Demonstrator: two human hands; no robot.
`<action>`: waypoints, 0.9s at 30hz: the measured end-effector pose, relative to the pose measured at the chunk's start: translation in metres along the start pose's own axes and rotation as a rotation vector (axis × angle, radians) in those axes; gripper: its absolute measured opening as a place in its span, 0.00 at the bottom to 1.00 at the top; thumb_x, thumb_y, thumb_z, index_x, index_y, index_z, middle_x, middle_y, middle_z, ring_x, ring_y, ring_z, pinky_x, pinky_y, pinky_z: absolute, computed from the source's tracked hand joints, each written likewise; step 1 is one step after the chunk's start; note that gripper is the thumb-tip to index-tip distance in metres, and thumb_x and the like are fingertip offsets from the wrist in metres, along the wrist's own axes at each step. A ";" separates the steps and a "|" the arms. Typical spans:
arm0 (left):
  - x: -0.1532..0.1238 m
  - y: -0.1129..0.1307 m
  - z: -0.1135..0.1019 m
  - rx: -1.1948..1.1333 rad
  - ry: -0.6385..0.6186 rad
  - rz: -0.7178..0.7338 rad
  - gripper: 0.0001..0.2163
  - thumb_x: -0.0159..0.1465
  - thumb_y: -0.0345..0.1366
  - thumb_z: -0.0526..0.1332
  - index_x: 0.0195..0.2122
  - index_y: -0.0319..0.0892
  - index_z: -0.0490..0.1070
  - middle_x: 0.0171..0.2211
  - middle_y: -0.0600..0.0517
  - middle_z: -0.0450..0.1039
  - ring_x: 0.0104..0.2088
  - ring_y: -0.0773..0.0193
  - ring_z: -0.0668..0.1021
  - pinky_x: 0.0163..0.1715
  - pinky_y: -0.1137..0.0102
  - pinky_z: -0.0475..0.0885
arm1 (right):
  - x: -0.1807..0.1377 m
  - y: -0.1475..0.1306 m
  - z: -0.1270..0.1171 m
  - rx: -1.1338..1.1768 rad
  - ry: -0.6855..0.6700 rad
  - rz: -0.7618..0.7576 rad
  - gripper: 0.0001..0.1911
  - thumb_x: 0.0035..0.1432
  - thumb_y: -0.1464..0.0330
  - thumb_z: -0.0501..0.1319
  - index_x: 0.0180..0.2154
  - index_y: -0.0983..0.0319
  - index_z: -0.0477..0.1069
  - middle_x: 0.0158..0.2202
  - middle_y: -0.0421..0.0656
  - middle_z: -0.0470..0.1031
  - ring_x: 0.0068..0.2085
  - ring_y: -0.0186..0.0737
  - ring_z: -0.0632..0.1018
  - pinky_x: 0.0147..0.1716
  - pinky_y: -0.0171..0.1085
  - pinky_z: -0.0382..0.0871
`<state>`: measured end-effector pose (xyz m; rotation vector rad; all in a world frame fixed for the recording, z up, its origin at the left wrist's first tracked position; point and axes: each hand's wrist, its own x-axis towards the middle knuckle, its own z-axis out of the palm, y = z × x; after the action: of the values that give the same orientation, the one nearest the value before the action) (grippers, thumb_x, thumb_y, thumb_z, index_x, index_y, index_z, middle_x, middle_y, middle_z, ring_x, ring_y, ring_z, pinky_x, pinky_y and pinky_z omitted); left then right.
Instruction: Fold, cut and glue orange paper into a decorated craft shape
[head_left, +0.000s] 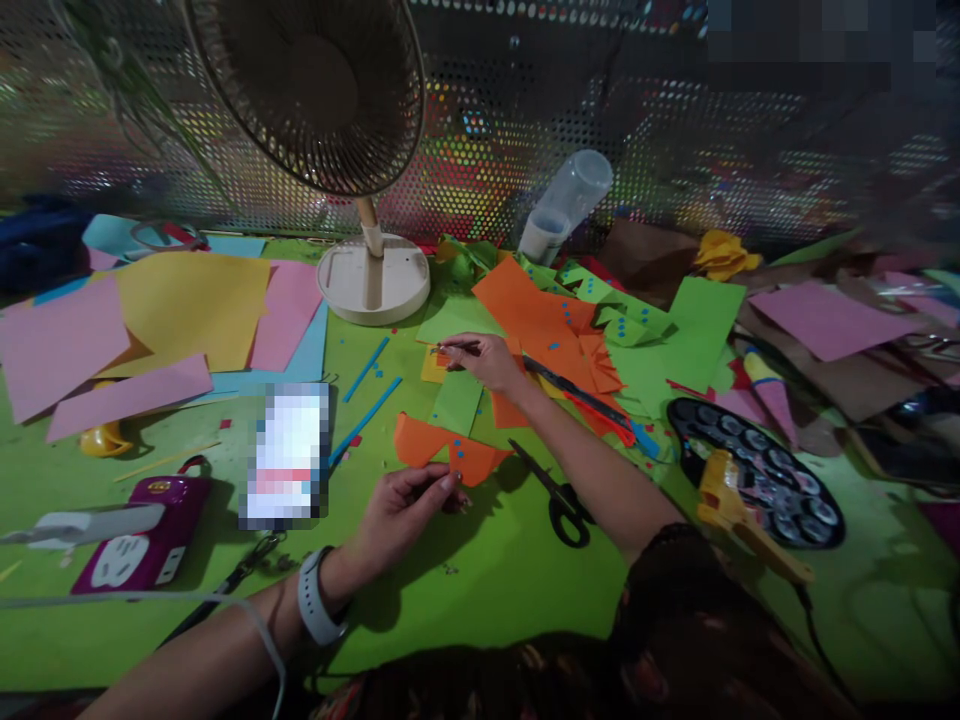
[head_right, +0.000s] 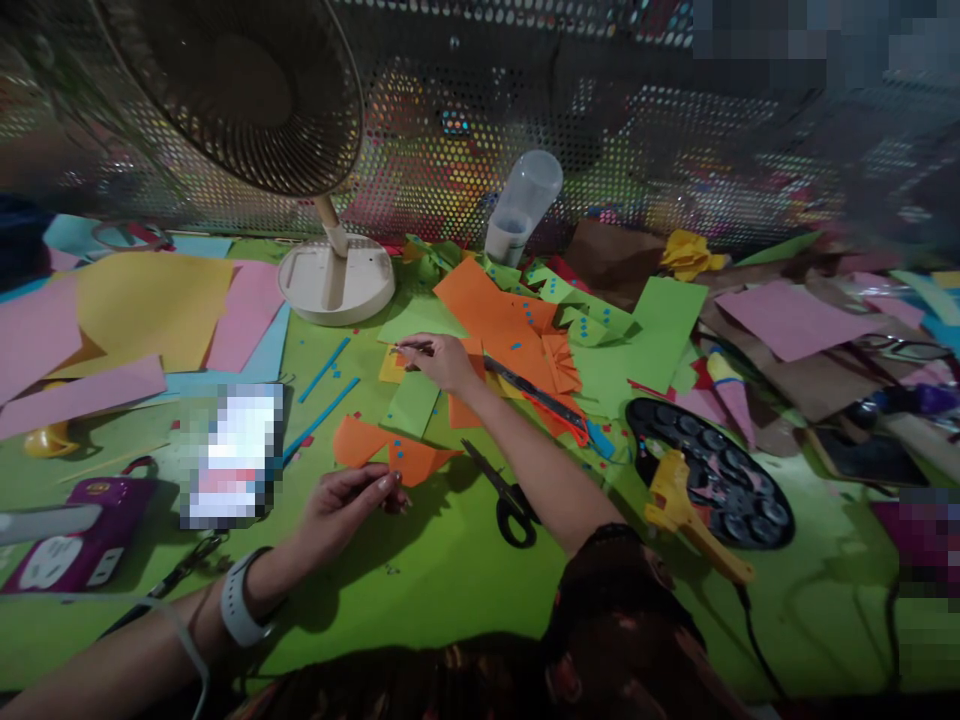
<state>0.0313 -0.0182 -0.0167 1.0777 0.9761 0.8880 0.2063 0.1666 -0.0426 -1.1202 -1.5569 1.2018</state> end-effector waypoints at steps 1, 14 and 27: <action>0.000 0.000 0.000 0.003 0.000 0.001 0.08 0.64 0.39 0.64 0.39 0.42 0.80 0.29 0.49 0.81 0.29 0.65 0.81 0.34 0.70 0.78 | 0.000 0.000 0.000 0.006 0.015 0.000 0.15 0.55 0.58 0.66 0.38 0.61 0.79 0.34 0.44 0.82 0.30 0.38 0.82 0.33 0.37 0.79; 0.001 0.007 0.002 0.014 -0.024 0.026 0.08 0.65 0.38 0.63 0.36 0.40 0.79 0.29 0.50 0.81 0.28 0.67 0.80 0.32 0.73 0.78 | -0.001 -0.001 0.004 0.035 0.088 -0.021 0.16 0.55 0.58 0.66 0.39 0.63 0.79 0.35 0.46 0.82 0.30 0.39 0.82 0.33 0.38 0.78; 0.002 0.008 0.003 -0.008 -0.024 0.014 0.08 0.64 0.39 0.63 0.36 0.40 0.79 0.29 0.50 0.81 0.28 0.68 0.80 0.32 0.74 0.78 | -0.001 0.003 0.006 0.007 0.096 -0.046 0.14 0.56 0.59 0.66 0.41 0.60 0.79 0.37 0.44 0.82 0.31 0.39 0.83 0.34 0.39 0.80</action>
<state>0.0337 -0.0152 -0.0093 1.0866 0.9457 0.8877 0.2015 0.1646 -0.0470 -1.1156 -1.4961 1.1064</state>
